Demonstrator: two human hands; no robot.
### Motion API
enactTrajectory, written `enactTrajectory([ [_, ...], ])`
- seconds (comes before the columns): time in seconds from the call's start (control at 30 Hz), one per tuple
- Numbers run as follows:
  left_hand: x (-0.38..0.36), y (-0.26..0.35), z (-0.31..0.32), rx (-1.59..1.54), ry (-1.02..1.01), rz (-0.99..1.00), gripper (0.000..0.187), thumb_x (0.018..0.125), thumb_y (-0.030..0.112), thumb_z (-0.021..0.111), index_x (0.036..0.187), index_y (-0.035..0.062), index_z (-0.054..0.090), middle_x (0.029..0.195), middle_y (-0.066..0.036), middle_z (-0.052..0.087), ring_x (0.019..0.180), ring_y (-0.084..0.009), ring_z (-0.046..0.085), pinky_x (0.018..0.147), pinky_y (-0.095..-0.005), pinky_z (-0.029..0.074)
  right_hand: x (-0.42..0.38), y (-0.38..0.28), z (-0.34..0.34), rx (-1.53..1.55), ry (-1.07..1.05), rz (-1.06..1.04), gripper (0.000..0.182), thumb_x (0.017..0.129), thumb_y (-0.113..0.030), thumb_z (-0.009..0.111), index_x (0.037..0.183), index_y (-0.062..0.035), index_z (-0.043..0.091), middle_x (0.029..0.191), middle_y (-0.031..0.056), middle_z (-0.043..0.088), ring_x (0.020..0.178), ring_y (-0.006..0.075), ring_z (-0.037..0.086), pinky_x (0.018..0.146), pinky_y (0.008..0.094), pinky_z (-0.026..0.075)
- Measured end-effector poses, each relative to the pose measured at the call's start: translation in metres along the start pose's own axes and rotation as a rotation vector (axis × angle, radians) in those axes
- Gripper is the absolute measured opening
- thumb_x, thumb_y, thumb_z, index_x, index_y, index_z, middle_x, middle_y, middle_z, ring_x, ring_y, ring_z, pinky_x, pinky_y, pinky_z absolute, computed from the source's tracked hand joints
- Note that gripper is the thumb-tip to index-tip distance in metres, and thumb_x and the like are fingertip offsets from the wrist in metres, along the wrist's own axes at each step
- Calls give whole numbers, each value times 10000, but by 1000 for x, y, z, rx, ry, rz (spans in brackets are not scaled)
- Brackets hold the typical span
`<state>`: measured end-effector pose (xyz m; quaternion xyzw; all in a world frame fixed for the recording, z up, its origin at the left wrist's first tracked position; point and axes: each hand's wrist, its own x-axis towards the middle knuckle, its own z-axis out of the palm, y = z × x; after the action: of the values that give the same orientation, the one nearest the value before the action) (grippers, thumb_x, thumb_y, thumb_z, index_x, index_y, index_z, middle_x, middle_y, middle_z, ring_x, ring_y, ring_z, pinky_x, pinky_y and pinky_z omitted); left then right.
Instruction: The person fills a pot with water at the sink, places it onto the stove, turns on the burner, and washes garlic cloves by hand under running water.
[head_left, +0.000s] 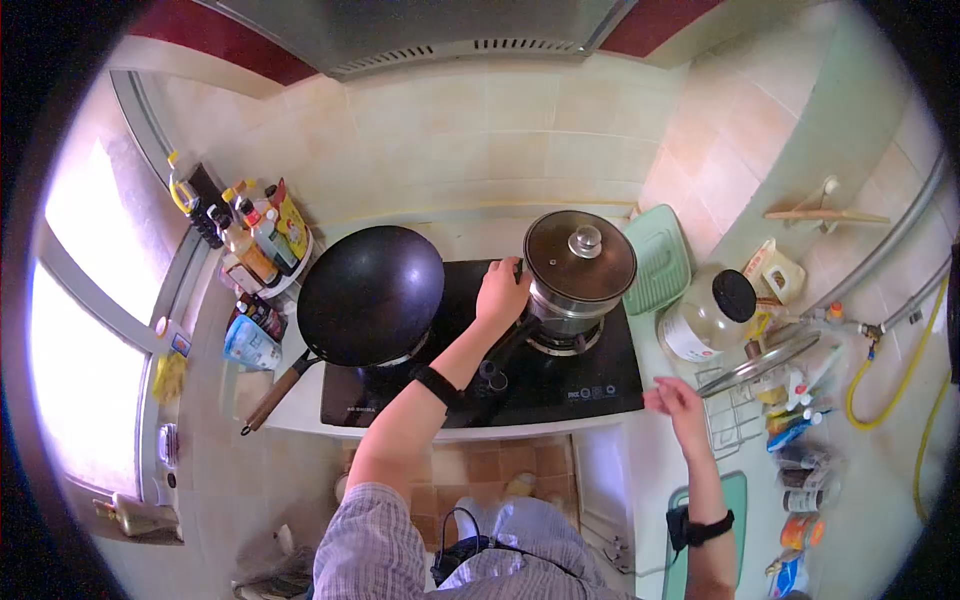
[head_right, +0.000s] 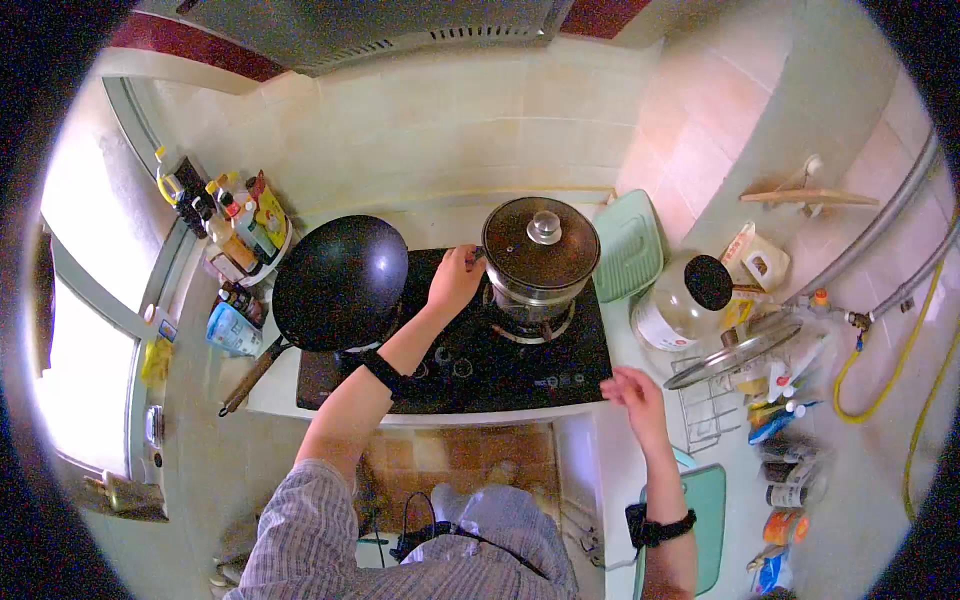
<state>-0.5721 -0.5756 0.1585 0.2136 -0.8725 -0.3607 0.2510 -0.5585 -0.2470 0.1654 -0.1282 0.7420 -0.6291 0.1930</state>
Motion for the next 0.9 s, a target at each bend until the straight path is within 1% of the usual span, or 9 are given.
enactTrajectory([
  [0.3, 44, -15, 16, -51, 22, 2, 277, 775, 198, 497, 963, 1, 549, 854, -190, 558, 838, -326, 527, 755, -391, 419, 142, 1, 40, -120, 123, -79, 324, 848, -250, 454, 1096, -42, 453, 964, 78, 552, 834, 146, 552, 673, 265, 458],
  [0.5, 79, -37, 32, -19, -18, 74, 237, 782, 199, 467, 906, 33, 581, 849, -204, 574, 824, -346, 545, 723, -402, 431, 180, 3, 46, -96, 216, 177, 410, 852, -331, 409, 1131, -31, 423, 941, 87, 518, 637, 154, 502, 552, 279, 485],
  [0.57, 91, -57, 44, -61, -120, -19, 261, 812, 238, 449, 954, 62, 578, 885, -179, 582, 855, -316, 554, 727, -360, 430, 177, 6, 56, -64, 218, 25, 410, 855, -334, 405, 1111, -14, 428, 949, 135, 525, 659, 217, 533, 521, 307, 487],
  [0.63, 93, -47, 34, -39, -152, 5, 272, 810, 270, 485, 956, 62, 582, 874, -160, 597, 820, -247, 582, 703, -334, 435, 184, 24, 59, -339, 279, -235, 323, 853, -271, 368, 955, 17, 474, 959, 246, 512, 861, 414, 489, 741, 432, 399],
  [0.73, 104, -58, 33, -215, -239, -72, 244, 820, 215, 494, 932, 25, 598, 797, -93, 615, 720, -150, 563, 641, -274, 432, 175, 5, 64, -226, 373, -182, 249, 835, -199, 374, 897, 17, 481, 829, 254, 539, 777, 410, 508, 684, 460, 402],
  [0.77, 112, -75, 41, -330, -268, -92, 245, 823, 215, 498, 925, 18, 603, 780, -65, 613, 700, -128, 550, 627, -257, 429, 179, 10, 62, -296, 359, -167, 327, 857, -255, 396, 1049, 3, 457, 709, 155, 559, 523, 222, 518, 513, 343, 427],
  [0.8, 107, -59, 37, -298, -272, -148, 249, 824, 215, 504, 936, 14, 601, 788, -46, 604, 692, -111, 538, 614, -241, 426, 175, 4, 62, -259, 365, -181, 295, 855, -228, 388, 1018, 6, 462, 680, 163, 549, 529, 239, 526, 517, 345, 423],
  [0.83, 101, -40, 24, -261, -271, -206, 254, 826, 214, 510, 947, 10, 599, 797, -28, 595, 684, -94, 527, 602, -225, 423, 165, -9, 64, -212, 399, -169, 240, 829, -164, 376, 924, 25, 489, 857, 241, 540, 817, 396, 506, 741, 434, 405],
  [0.9, 92, -29, 19, -356, -221, -104, 271, 828, 214, 513, 993, 11, 582, 839, -40, 597, 703, -84, 530, 583, -213, 422, 158, -21, 63, -158, 403, -227, 230, 827, -139, 368, 948, 23, 477, 911, 249, 524, 877, 380, 493, 766, 430, 394],
])
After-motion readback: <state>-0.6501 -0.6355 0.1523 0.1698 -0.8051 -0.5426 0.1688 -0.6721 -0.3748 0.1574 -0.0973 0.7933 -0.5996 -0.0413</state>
